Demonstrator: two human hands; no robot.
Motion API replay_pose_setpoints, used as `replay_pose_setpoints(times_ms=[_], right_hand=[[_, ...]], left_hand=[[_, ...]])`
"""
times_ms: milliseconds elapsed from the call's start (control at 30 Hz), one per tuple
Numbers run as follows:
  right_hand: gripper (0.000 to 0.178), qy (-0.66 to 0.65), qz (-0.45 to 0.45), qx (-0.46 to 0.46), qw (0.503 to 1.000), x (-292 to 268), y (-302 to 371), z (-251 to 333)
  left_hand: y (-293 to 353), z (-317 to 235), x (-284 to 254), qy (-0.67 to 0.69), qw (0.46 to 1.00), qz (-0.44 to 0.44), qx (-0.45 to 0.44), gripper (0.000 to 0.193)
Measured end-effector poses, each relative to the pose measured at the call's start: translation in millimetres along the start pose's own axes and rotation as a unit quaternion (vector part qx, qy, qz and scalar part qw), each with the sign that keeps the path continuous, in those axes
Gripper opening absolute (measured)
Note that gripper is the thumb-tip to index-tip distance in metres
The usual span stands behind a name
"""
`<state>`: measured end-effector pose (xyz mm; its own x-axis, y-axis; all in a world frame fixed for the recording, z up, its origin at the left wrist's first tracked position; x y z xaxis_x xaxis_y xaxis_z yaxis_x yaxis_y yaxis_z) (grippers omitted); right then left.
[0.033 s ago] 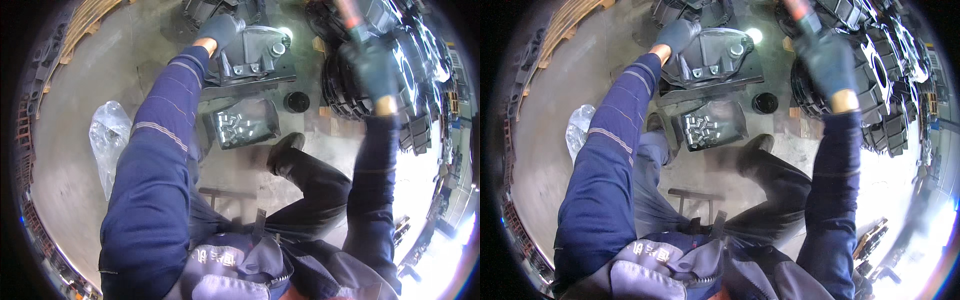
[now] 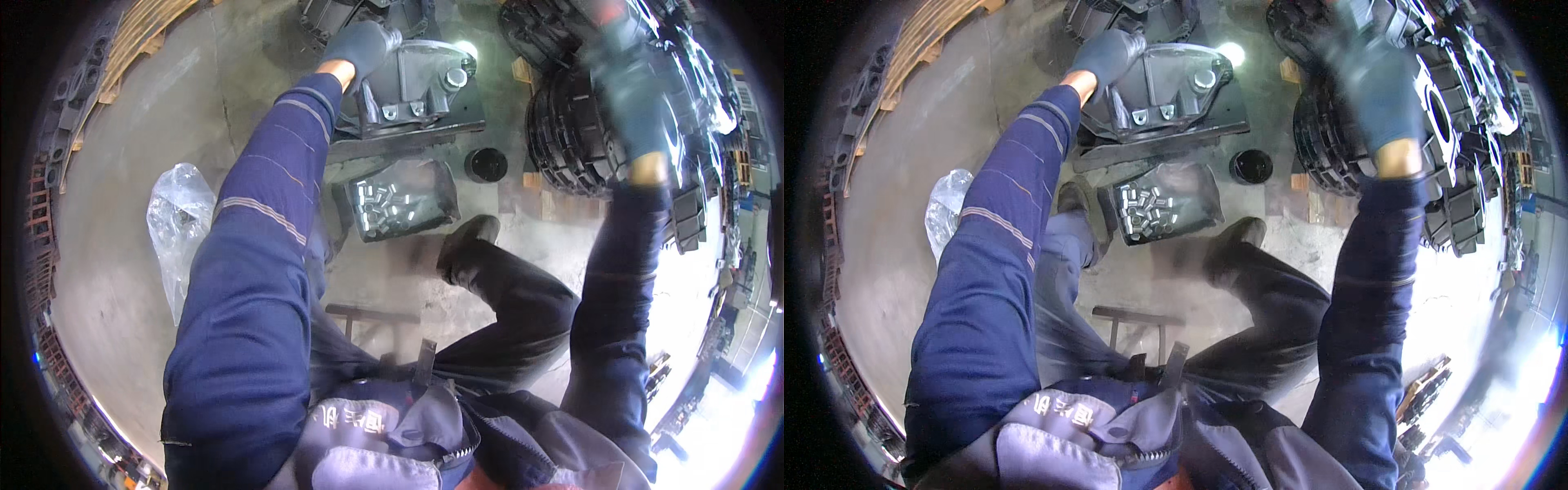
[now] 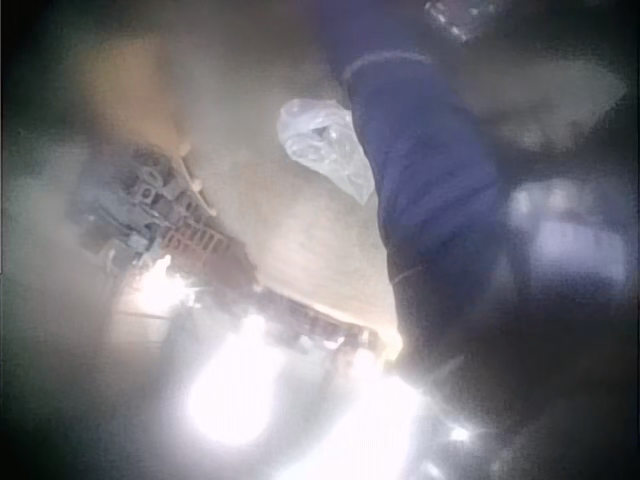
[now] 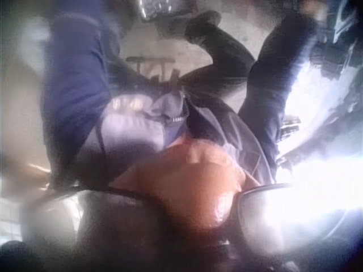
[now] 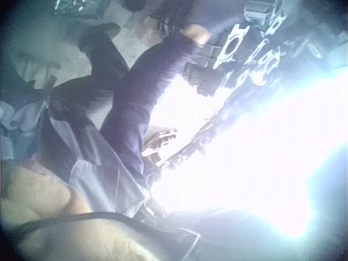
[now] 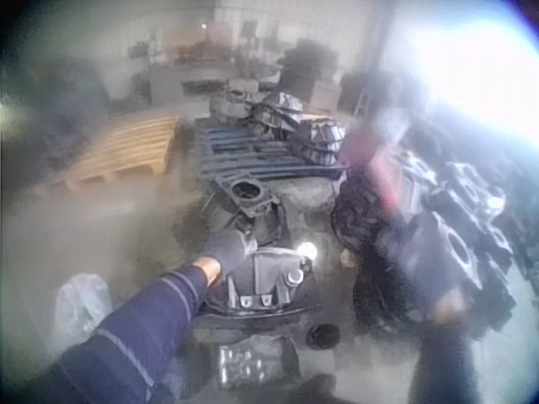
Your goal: The person picks up a metal housing, places it on a small stool, and uses a hammer to tap a brass fitting into place. They repeat this process with additional metal housings, moving each completed unit aside and retrieving the next from a nearby stack.
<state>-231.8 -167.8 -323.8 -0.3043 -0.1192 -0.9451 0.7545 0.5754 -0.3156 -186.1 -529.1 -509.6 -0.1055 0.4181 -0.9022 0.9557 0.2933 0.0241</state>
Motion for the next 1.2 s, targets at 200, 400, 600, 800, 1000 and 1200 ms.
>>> replay_pose_setpoints(times_ms=[200,400,600,800,1000,1200], right_hand=[[0.024,-0.214,-0.156,0.069,0.962,27.9,39.7,74.2],[0.031,-0.053,0.19,0.041,0.979,110.4,48.1,15.2],[0.024,-0.05,-0.108,0.027,0.993,-31.9,-13.4,3.0],[0.036,-0.12,0.259,0.17,0.943,125.7,84.5,65.6],[0.043,-0.097,0.028,-0.041,0.994,23.5,11.5,10.4],[0.032,-0.143,-0.188,0.053,0.97,-3.7,24.1,61.7]], left_hand=[[-0.2,0.2,1.0,0.015,0.999,0.028,0.011,0.055],[-4.9,-5.3,2.1,-0.002,0.997,0.056,0.045,0.055],[1.4,-3.8,-7.1,0.014,0.999,0.05,0.0,0.055],[14.9,-14.6,-3.8,0.014,0.999,0.032,0.014,0.054],[8.6,-10.9,-5.2,-0.023,0.999,-0.017,0.022,0.053],[8.1,-9.7,-2.1,0.002,0.999,0.044,0.0,0.054]])
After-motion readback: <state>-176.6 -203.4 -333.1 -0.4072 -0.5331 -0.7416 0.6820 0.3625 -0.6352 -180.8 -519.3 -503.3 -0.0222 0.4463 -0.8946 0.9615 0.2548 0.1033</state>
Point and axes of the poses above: each hand's wrist, its own y-axis away from the middle knuckle, its own x-axis out of the palm, z = x × y, the point moved 5 cm from there along -y, towards the middle knuckle
